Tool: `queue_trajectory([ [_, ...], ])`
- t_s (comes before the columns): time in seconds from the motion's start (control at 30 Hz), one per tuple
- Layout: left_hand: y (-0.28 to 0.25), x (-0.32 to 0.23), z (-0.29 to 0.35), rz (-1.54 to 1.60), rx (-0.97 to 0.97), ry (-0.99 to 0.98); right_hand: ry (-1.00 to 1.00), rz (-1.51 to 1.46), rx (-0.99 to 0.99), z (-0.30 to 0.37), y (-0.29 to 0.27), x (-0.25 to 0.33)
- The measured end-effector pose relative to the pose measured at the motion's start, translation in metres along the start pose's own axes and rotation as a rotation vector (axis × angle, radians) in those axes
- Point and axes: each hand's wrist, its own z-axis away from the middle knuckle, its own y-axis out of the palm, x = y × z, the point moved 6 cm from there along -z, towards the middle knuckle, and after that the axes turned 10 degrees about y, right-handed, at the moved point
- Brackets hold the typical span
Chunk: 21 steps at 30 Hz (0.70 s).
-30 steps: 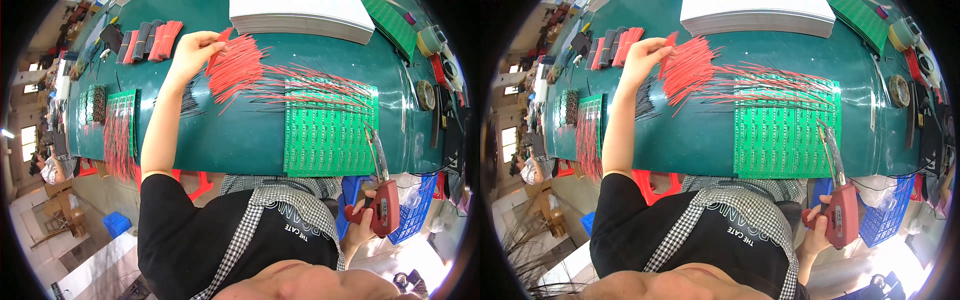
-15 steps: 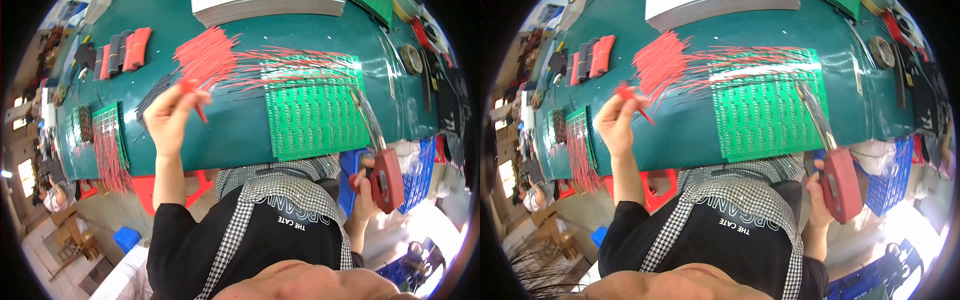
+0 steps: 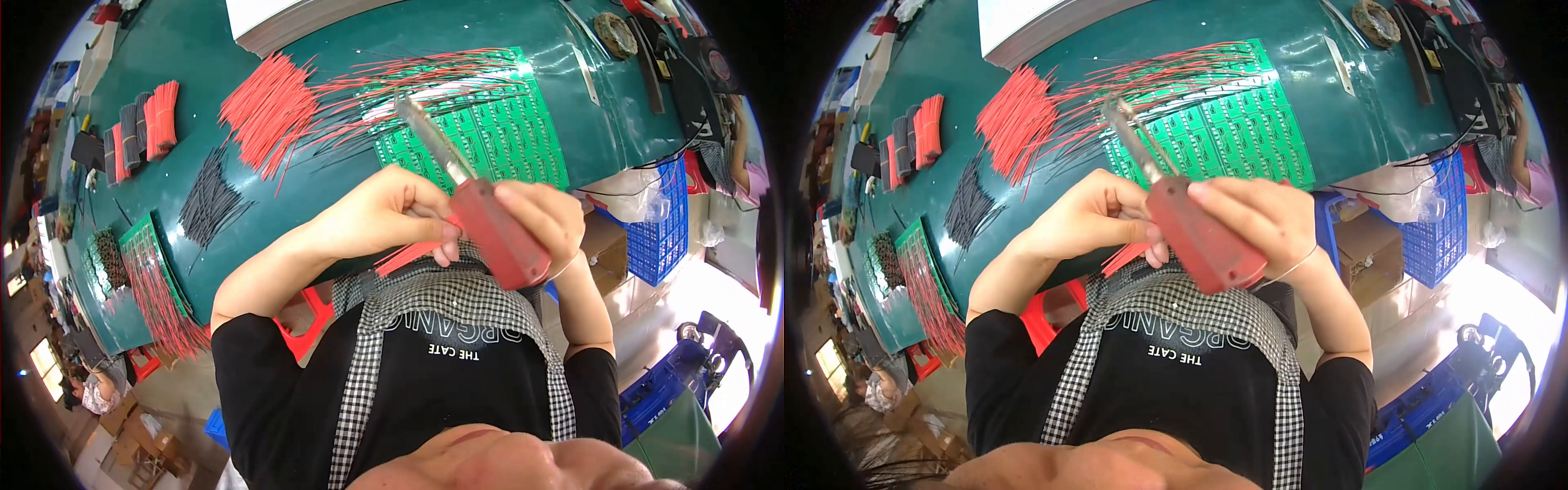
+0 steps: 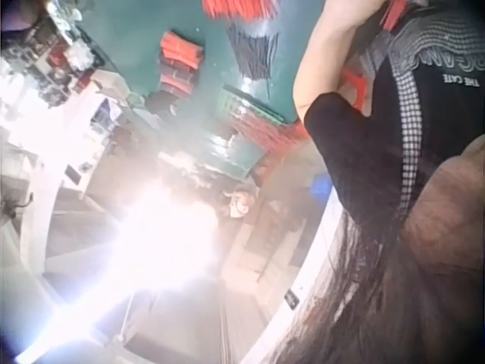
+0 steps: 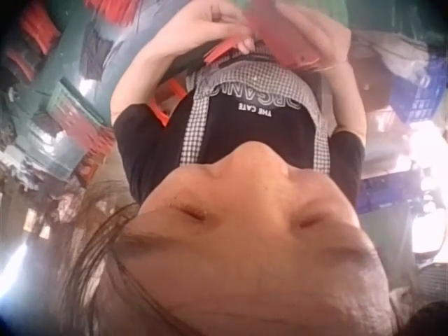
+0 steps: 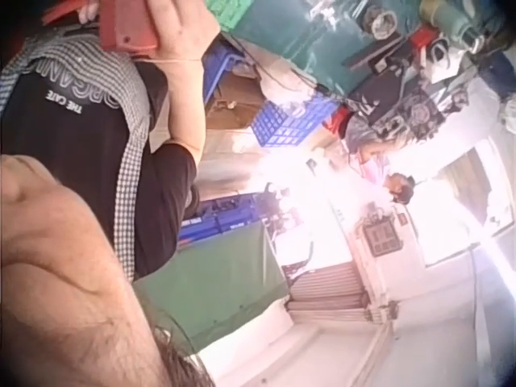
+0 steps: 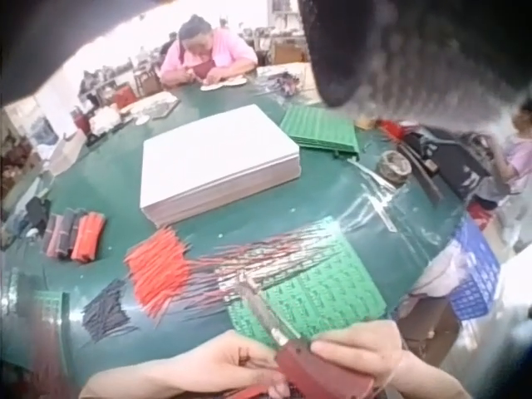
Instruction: Soldering red wires onto a green printed circuit board at a factory workbench.
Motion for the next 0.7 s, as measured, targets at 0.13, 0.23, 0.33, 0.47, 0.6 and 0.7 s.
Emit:
queue_trajectory([
  [0.13,-0.008,-0.022,0.009,-0.319,-0.114,0.030,0.066,0.059,-0.073,0.027,-0.008,-0.001],
  [0.23,-0.026,-0.040,0.024,-1.054,-0.240,0.439,0.547,0.006,0.057,0.072,-0.026,-0.007],
  [0.33,-0.018,-0.031,0.027,-1.901,-0.154,0.508,0.797,-0.138,0.114,0.094,-0.012,-0.012],
  [0.47,-0.018,-0.022,0.028,-2.047,-0.167,0.560,1.009,-0.263,0.135,0.113,0.004,-0.015],
  [0.6,-0.026,-0.022,0.033,-1.990,-0.231,0.585,1.045,-0.157,0.121,0.129,0.014,-0.017],
  [0.7,-0.026,-0.024,0.032,-1.943,-0.220,0.528,1.040,-0.179,0.138,0.119,0.015,-0.017],
])
